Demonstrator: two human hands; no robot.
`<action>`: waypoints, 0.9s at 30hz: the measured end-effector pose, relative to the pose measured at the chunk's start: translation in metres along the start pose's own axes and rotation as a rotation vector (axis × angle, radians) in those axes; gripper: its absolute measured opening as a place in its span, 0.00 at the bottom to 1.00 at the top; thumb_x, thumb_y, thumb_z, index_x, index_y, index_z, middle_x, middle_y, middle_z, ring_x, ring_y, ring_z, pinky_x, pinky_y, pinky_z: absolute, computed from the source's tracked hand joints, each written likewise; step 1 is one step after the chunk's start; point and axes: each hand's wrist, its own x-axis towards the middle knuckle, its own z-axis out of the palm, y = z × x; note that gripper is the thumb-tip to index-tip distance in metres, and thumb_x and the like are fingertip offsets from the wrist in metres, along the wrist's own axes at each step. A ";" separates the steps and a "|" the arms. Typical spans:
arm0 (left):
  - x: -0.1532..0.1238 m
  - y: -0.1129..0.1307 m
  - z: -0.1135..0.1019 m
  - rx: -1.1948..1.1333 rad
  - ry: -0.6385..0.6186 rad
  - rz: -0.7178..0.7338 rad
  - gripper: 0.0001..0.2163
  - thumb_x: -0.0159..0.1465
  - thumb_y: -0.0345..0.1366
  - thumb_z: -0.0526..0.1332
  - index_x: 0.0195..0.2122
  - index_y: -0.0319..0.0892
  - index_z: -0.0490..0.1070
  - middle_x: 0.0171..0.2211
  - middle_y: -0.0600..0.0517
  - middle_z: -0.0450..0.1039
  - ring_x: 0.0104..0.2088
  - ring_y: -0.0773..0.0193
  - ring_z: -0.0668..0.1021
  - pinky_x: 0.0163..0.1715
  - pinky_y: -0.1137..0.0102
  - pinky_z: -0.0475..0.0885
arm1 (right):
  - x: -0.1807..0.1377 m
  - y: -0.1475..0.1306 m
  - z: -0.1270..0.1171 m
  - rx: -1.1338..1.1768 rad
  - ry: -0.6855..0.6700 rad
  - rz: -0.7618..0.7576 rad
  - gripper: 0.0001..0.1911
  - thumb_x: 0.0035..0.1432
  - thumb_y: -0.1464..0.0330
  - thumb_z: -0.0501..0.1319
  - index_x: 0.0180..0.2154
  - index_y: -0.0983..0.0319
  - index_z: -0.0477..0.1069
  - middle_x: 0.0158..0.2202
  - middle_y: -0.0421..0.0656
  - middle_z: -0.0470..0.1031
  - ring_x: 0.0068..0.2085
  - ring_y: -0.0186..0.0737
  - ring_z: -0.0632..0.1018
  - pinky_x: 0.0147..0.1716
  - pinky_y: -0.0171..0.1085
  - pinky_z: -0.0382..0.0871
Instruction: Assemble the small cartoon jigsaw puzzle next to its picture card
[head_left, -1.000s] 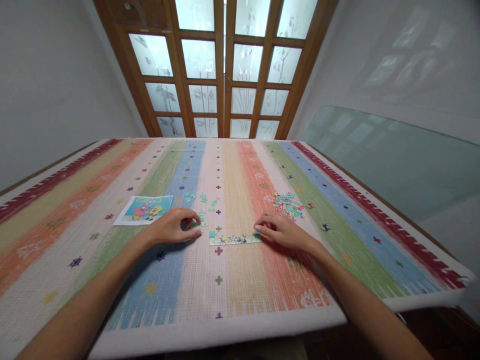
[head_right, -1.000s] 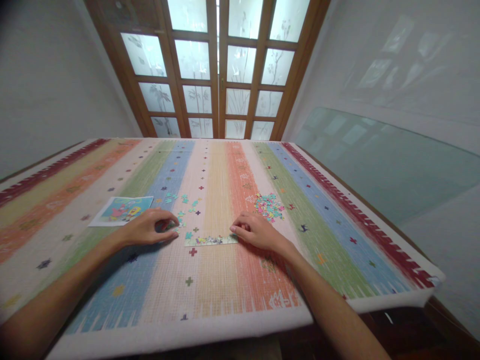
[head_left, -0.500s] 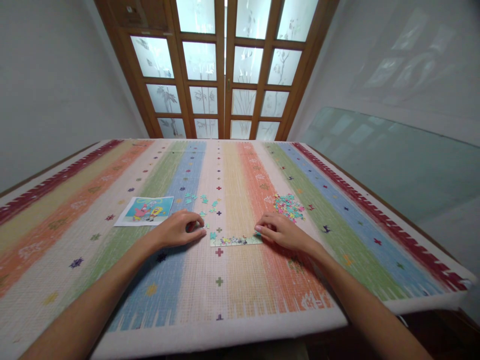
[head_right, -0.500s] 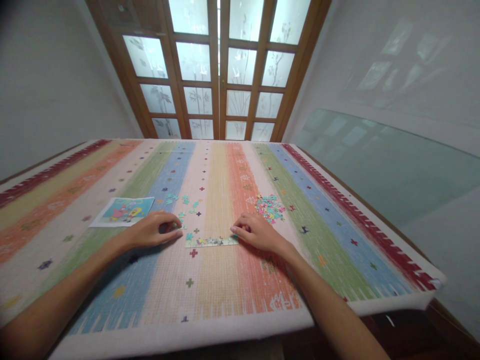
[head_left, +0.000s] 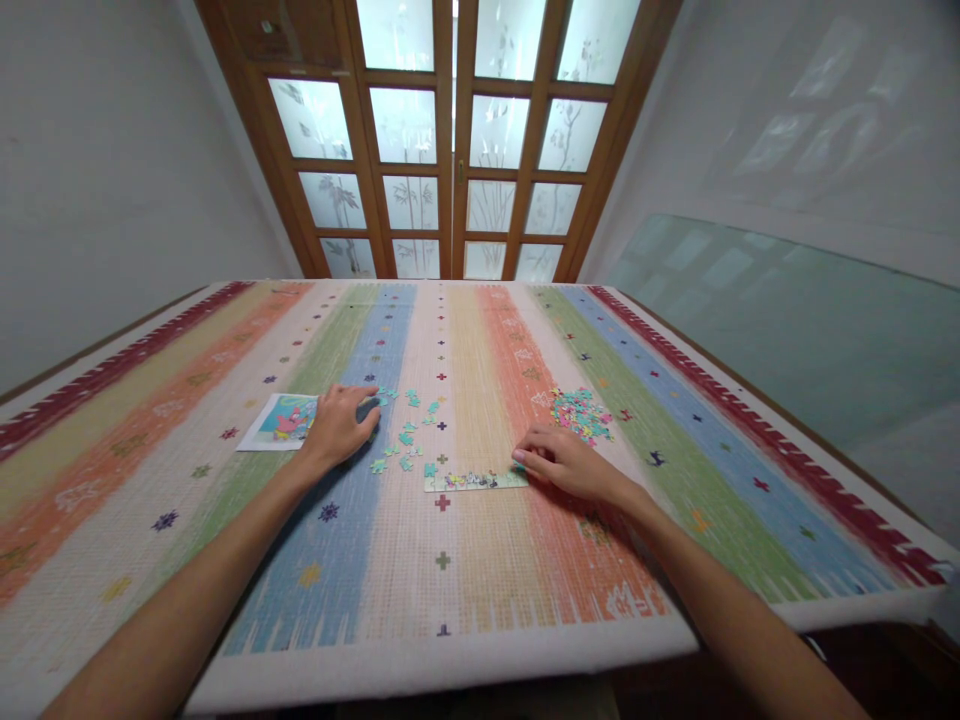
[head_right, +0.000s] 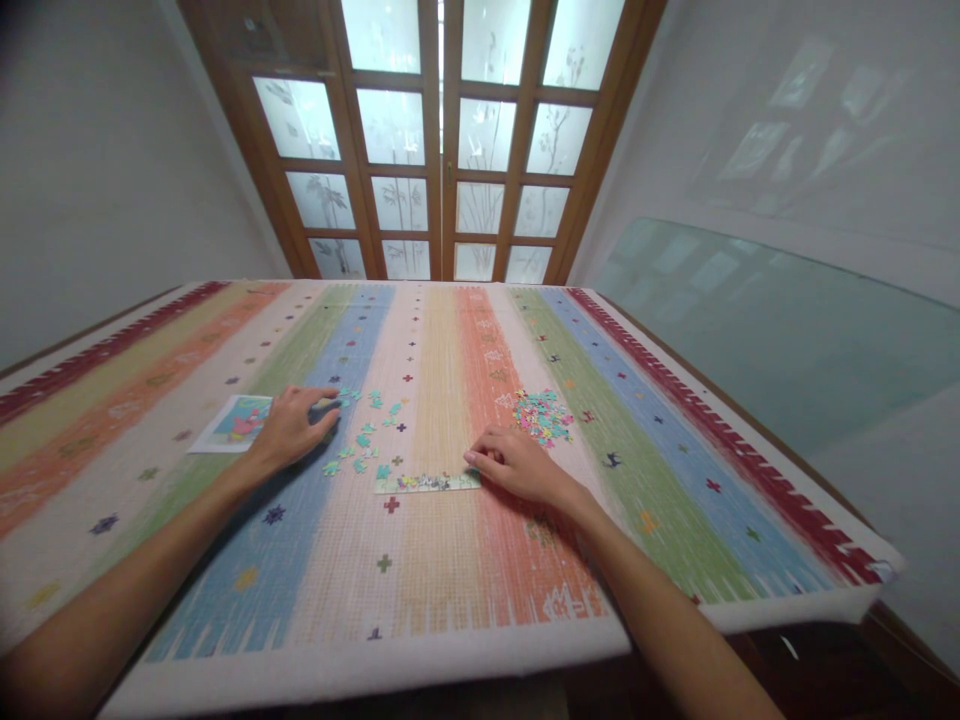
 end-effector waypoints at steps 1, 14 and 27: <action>0.001 -0.001 0.001 0.006 -0.007 -0.006 0.17 0.64 0.41 0.57 0.50 0.42 0.77 0.48 0.42 0.80 0.52 0.44 0.76 0.52 0.49 0.70 | 0.000 0.000 0.000 -0.002 0.001 0.001 0.14 0.71 0.63 0.57 0.36 0.59 0.78 0.39 0.48 0.79 0.39 0.44 0.77 0.41 0.43 0.68; 0.012 -0.001 0.013 0.080 -0.065 -0.078 0.22 0.65 0.40 0.56 0.60 0.41 0.72 0.57 0.42 0.76 0.59 0.41 0.72 0.58 0.45 0.66 | 0.000 0.000 0.000 -0.017 -0.025 0.016 0.14 0.72 0.64 0.57 0.37 0.59 0.78 0.40 0.48 0.78 0.40 0.44 0.77 0.43 0.42 0.68; 0.015 -0.014 0.025 -0.164 -0.122 -0.094 0.23 0.68 0.46 0.53 0.59 0.42 0.69 0.64 0.39 0.69 0.71 0.40 0.60 0.69 0.36 0.43 | 0.000 -0.001 0.000 -0.014 -0.011 0.012 0.14 0.72 0.62 0.56 0.36 0.58 0.78 0.40 0.48 0.79 0.40 0.46 0.78 0.43 0.44 0.69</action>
